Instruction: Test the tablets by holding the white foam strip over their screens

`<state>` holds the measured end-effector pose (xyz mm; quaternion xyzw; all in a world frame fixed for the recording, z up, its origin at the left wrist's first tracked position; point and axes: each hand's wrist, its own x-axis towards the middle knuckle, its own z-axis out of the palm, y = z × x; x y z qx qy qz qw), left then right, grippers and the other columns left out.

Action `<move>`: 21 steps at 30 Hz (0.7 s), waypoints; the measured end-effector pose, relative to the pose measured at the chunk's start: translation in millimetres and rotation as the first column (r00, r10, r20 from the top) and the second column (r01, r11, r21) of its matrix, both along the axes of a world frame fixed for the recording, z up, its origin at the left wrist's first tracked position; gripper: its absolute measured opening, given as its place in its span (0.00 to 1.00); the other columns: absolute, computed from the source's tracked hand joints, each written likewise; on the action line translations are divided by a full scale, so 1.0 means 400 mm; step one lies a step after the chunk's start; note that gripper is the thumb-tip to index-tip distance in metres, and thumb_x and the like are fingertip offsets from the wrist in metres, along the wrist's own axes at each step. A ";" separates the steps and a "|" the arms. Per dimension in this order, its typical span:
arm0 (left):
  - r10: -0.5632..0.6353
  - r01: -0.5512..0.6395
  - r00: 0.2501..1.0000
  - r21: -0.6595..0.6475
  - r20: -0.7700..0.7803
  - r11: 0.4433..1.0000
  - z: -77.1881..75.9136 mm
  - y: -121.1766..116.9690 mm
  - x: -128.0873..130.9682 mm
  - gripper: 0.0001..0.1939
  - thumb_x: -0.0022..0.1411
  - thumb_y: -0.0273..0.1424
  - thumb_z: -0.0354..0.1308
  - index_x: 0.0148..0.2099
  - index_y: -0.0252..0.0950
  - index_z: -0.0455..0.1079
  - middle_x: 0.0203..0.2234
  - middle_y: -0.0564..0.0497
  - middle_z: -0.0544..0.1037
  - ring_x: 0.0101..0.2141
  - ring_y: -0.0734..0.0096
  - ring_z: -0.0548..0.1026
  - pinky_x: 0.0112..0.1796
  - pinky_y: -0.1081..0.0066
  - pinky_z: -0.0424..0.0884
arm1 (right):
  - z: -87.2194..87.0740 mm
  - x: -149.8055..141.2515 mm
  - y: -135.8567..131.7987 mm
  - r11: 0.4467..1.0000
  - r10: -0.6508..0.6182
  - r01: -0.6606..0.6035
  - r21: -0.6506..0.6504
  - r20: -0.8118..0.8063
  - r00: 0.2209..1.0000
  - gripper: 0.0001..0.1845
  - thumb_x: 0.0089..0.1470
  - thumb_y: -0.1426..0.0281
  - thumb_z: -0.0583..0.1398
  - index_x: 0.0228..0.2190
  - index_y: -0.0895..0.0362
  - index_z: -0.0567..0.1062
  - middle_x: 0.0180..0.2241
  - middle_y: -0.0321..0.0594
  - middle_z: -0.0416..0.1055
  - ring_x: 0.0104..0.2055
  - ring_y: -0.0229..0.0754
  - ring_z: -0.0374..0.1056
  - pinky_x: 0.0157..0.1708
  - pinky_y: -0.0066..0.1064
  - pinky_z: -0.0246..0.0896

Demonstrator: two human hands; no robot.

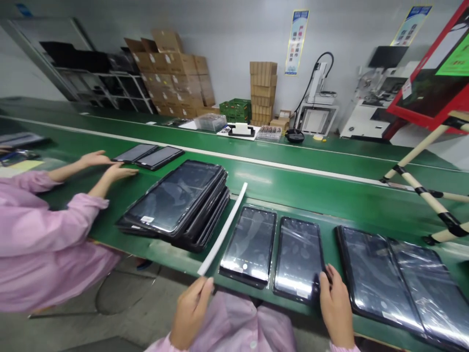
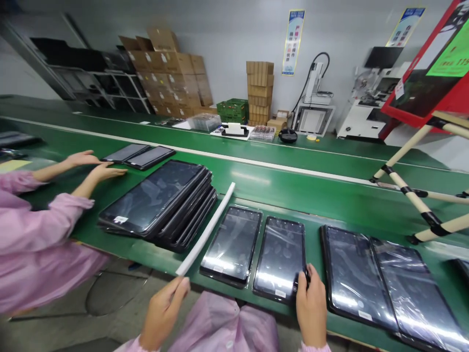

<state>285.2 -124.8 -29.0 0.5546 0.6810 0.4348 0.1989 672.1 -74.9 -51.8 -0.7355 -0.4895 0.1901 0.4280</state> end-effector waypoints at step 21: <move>0.301 0.140 0.587 -0.461 0.751 0.876 0.137 0.294 0.064 0.20 0.58 0.35 0.65 0.53 0.40 0.78 0.52 0.50 0.84 0.60 0.53 0.77 0.56 0.58 0.77 | 0.056 -0.012 0.105 0.997 0.006 -0.058 -0.054 -0.683 0.730 0.35 0.48 0.43 0.66 0.49 0.55 0.81 0.46 0.48 0.81 0.50 0.58 0.76 0.48 0.45 0.71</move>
